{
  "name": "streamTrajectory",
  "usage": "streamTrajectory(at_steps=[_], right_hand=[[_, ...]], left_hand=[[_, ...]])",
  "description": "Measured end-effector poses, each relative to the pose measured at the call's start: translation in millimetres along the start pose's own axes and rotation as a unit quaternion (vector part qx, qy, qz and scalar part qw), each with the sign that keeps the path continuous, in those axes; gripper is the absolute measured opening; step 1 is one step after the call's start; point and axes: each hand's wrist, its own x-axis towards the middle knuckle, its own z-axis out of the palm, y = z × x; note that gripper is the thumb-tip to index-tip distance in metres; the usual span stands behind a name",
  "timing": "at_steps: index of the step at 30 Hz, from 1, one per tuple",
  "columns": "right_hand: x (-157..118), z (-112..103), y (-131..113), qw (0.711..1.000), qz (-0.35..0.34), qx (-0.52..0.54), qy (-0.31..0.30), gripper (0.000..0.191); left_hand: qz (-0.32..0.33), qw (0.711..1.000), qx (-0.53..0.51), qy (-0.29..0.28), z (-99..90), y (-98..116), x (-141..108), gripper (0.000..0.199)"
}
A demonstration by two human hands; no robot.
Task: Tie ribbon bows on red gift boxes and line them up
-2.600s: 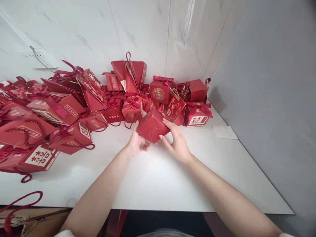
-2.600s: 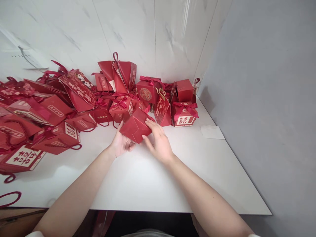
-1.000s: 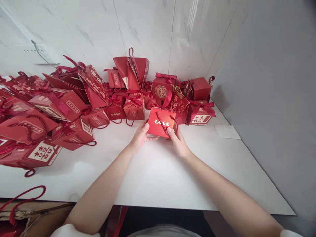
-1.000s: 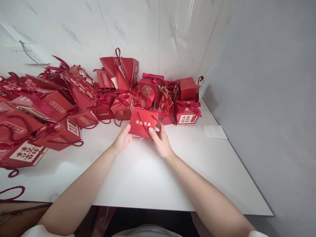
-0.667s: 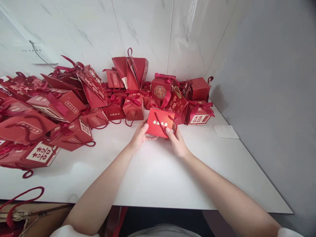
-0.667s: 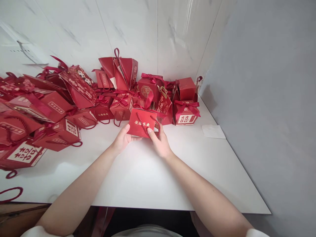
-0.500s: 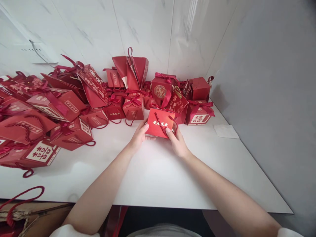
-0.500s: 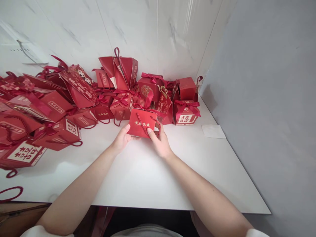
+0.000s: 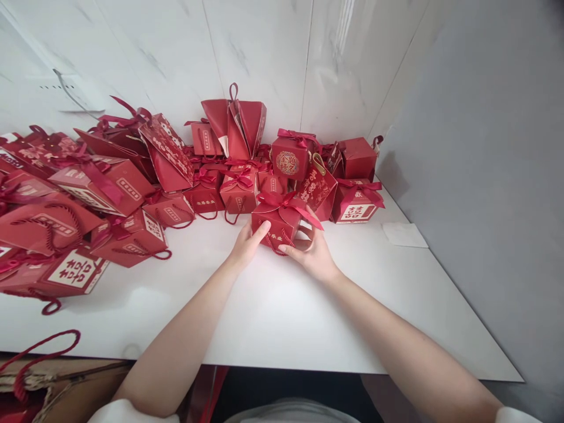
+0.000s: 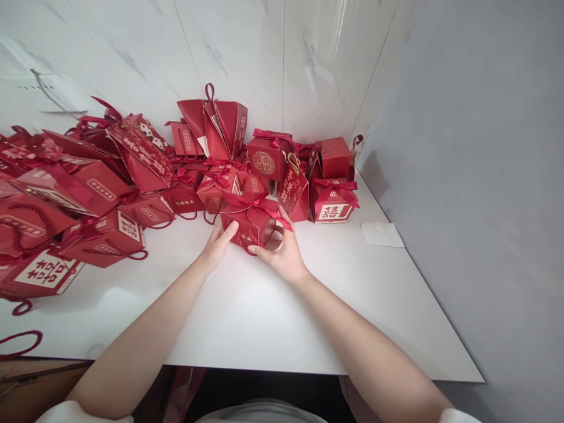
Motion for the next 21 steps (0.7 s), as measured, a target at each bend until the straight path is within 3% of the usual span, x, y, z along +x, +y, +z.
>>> streamTrajectory(at_steps=[7,10,12,15,18,21], right_hand=[[2.2,-1.2,-0.8,0.999,-0.017,-0.022,0.019,0.116],[1.9,-4.2,-0.5,1.0,-0.011,-0.008,0.027,0.112],[1.0,-6.9,-0.5,1.0,-0.004,0.007,0.019,0.095],[-0.1,-10.9,-2.4,0.999,0.01,0.032,0.028,0.071],[0.9,-13.5,-8.3,0.994,0.048,0.084,0.046,0.069],[3.9,-14.1,-13.2,0.987,0.101,0.107,0.06,0.074]], left_hand=[[-0.006,1.0,0.006,0.012,-0.9,-4.1,0.1,0.052],[0.013,0.998,0.01,0.058,-2.1,-10.3,3.2,0.051],[0.02,0.995,0.018,0.094,-4.8,-15.4,6.9,0.054],[-0.04,0.987,-0.003,0.155,-11.2,-20.7,12.0,0.051],[-0.111,0.972,-0.037,0.203,-18.9,-20.3,14.6,0.038],[-0.091,0.964,-0.055,0.245,-25.1,-15.4,16.2,0.029]])
